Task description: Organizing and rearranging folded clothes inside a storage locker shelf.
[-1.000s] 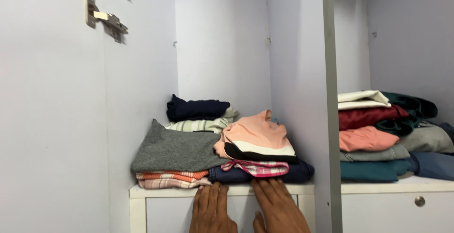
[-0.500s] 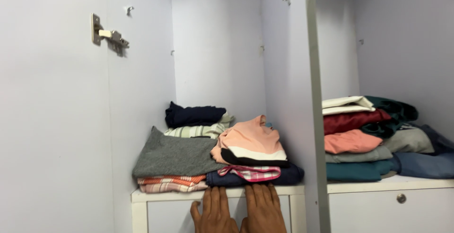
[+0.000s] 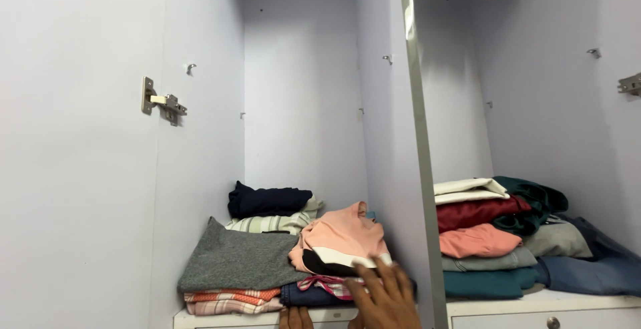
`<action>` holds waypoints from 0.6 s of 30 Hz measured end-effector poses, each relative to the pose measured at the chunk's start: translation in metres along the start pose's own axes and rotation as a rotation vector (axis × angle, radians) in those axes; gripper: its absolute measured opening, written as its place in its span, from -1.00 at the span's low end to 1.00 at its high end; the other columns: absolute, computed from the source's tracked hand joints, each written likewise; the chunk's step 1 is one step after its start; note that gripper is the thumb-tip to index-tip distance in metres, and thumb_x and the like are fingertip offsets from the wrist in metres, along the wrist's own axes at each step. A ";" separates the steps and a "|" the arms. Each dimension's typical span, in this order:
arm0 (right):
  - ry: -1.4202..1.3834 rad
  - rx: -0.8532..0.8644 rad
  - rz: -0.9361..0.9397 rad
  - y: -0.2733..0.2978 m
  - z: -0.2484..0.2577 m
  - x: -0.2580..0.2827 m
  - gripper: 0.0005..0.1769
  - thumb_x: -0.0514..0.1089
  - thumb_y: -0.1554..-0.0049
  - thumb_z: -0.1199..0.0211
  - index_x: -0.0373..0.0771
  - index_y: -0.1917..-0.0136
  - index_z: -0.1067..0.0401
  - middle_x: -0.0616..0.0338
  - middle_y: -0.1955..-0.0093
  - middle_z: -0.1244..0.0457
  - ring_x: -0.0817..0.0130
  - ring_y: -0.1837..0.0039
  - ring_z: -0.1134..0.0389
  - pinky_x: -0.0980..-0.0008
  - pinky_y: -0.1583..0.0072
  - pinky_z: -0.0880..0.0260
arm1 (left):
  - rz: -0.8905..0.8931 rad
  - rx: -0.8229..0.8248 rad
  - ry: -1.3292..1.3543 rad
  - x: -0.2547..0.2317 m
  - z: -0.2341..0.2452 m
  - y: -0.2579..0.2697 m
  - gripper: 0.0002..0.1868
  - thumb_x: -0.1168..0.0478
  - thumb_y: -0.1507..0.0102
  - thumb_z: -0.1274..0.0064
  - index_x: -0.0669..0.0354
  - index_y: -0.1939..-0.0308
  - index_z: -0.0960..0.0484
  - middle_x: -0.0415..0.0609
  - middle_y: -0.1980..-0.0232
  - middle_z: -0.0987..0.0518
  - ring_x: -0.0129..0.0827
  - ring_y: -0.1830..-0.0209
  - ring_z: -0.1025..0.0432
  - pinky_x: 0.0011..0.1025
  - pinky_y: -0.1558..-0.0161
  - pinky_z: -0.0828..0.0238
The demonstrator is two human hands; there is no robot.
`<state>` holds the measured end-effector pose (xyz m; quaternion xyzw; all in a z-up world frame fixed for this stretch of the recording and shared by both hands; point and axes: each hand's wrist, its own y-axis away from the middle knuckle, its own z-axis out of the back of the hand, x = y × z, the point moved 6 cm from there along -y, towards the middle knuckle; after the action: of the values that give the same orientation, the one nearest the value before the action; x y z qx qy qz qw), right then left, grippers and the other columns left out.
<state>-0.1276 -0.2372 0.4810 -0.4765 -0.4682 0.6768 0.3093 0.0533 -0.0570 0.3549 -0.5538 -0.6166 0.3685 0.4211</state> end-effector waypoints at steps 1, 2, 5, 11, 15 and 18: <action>0.002 0.000 -0.004 -0.005 0.018 -0.005 -0.36 -0.09 0.29 -0.35 -0.10 -0.15 -0.54 0.00 -0.41 -0.21 -0.12 -0.53 -0.05 -0.34 -0.42 0.09 | -0.007 -0.004 -0.001 0.009 -0.017 0.018 -0.70 0.27 -0.14 -0.07 0.23 0.06 -0.68 0.05 0.05 -0.68 -0.15 -0.01 -0.56 -0.23 0.39 -0.30; -0.001 -0.009 -0.027 -0.010 0.034 -0.005 -0.35 -0.10 0.27 -0.34 -0.11 -0.17 -0.51 -0.01 -0.42 -0.19 -0.13 -0.53 -0.05 -0.32 -0.41 0.06 | -0.014 -0.007 -0.002 0.012 -0.037 0.026 -0.71 0.28 -0.14 -0.07 0.23 0.07 -0.68 0.05 0.06 -0.67 -0.15 0.00 -0.56 -0.23 0.39 -0.29; -0.013 -0.039 -0.075 -0.036 0.083 -0.002 -0.33 -0.13 0.22 -0.30 -0.14 -0.23 -0.42 -0.04 -0.45 -0.14 -0.15 -0.52 -0.06 -0.26 -0.37 -0.01 | -0.018 -0.026 -0.020 0.010 -0.061 0.019 -0.74 0.29 -0.15 -0.07 0.23 0.09 -0.68 0.06 0.07 -0.67 -0.14 0.01 -0.57 -0.23 0.40 -0.28; -0.039 -0.077 -0.196 -0.052 0.118 -0.031 -0.28 -0.20 0.13 -0.23 -0.21 -0.34 -0.24 -0.10 -0.53 -0.04 -0.19 -0.52 -0.09 -0.14 -0.28 -0.15 | -0.040 -0.038 -0.041 0.009 -0.045 0.019 -0.78 0.31 -0.17 -0.08 0.24 0.12 -0.68 0.07 0.10 -0.67 -0.12 0.03 -0.58 -0.23 0.41 -0.24; -0.060 -0.104 -0.268 -0.061 0.135 -0.034 -0.24 -0.25 0.06 -0.18 -0.25 -0.42 -0.12 -0.14 -0.57 0.03 -0.21 -0.51 -0.10 -0.06 -0.23 -0.25 | -0.048 -0.048 -0.063 0.002 -0.025 0.003 -0.81 0.33 -0.18 -0.08 0.25 0.14 -0.68 0.08 0.12 -0.66 -0.10 0.04 -0.58 -0.24 0.42 -0.21; -0.077 -0.132 -0.317 -0.064 0.126 -0.051 -0.20 -0.28 0.01 -0.14 -0.28 -0.48 -0.02 -0.17 -0.61 0.08 -0.23 -0.51 -0.12 0.00 -0.19 -0.32 | -0.055 -0.064 -0.085 0.001 -0.048 0.015 -0.84 0.34 -0.19 -0.09 0.25 0.16 -0.68 0.08 0.14 -0.66 -0.09 0.05 -0.59 -0.24 0.42 -0.20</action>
<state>-0.2295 -0.3005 0.5723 -0.3897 -0.5924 0.6052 0.3618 0.1038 -0.0549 0.3591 -0.5336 -0.6604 0.3601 0.3866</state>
